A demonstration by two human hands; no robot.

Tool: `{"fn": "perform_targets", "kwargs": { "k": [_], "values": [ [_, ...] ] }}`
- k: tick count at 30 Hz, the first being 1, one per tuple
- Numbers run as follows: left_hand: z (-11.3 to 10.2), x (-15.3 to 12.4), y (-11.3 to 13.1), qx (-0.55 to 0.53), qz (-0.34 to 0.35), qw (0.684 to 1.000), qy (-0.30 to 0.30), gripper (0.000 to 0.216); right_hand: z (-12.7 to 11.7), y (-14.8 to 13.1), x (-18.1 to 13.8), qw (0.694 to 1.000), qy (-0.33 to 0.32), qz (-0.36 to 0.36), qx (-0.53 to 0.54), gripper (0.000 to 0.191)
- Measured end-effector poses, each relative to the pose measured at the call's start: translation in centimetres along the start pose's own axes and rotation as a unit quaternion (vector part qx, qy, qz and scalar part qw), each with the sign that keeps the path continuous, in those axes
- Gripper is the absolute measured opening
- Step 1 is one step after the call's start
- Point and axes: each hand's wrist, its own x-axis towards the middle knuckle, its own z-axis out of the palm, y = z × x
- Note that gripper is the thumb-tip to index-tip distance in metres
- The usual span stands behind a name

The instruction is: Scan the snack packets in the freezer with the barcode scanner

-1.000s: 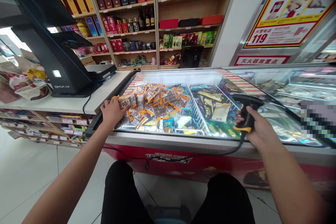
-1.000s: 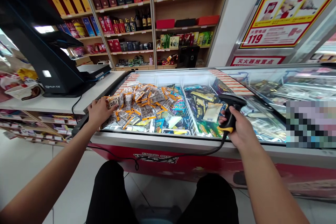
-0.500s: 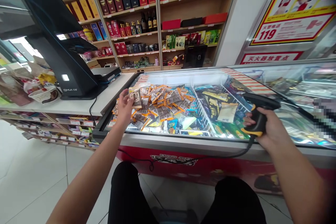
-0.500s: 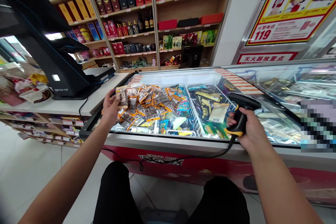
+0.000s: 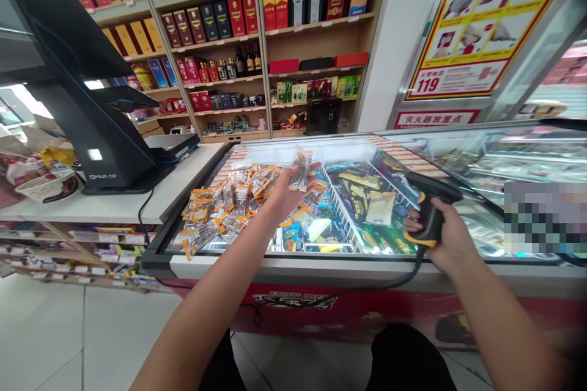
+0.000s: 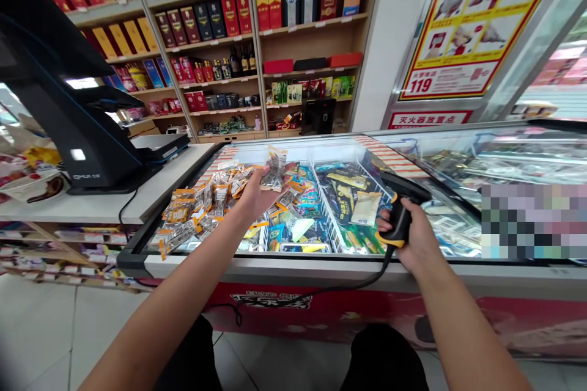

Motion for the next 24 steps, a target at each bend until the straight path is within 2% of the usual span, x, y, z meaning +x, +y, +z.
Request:
{"fn": "perform_targets", "kwargs": {
  "k": [4,8,13,18,21,24],
  "values": [
    [0.9,2.2,-2.5,-0.016,-0.018,0.999,-0.025,0.057,-0.5,0.2,0.1,0.999,-0.053,0.0,-0.004,0.017],
    [-0.1,3.1,-4.5,-0.013,0.008,1.0,0.021,0.061,0.0,0.4,-0.1,0.993,-0.093,0.014,-0.067,0.02],
    [-1.7,3.3,-4.5,-0.121,-0.008,0.992,0.034,0.044,3.6,1.4,-1.7,0.97,-0.171,-0.002,-0.174,0.041],
    [-1.9,3.3,-4.3,-0.166,-0.006,0.986,0.028,0.039,7.7,3.2,-3.9,0.933,-0.223,-0.047,-0.278,0.047],
    [-1.8,3.2,-4.4,-0.203,-0.016,0.979,0.018,0.038,8.5,3.9,-4.6,0.919,-0.24,-0.039,-0.311,0.052],
    [-1.6,3.0,-4.4,-0.228,-0.026,0.973,0.031,0.034,8.4,4.0,-4.6,0.923,-0.245,-0.02,-0.296,0.054]
  ]
}}
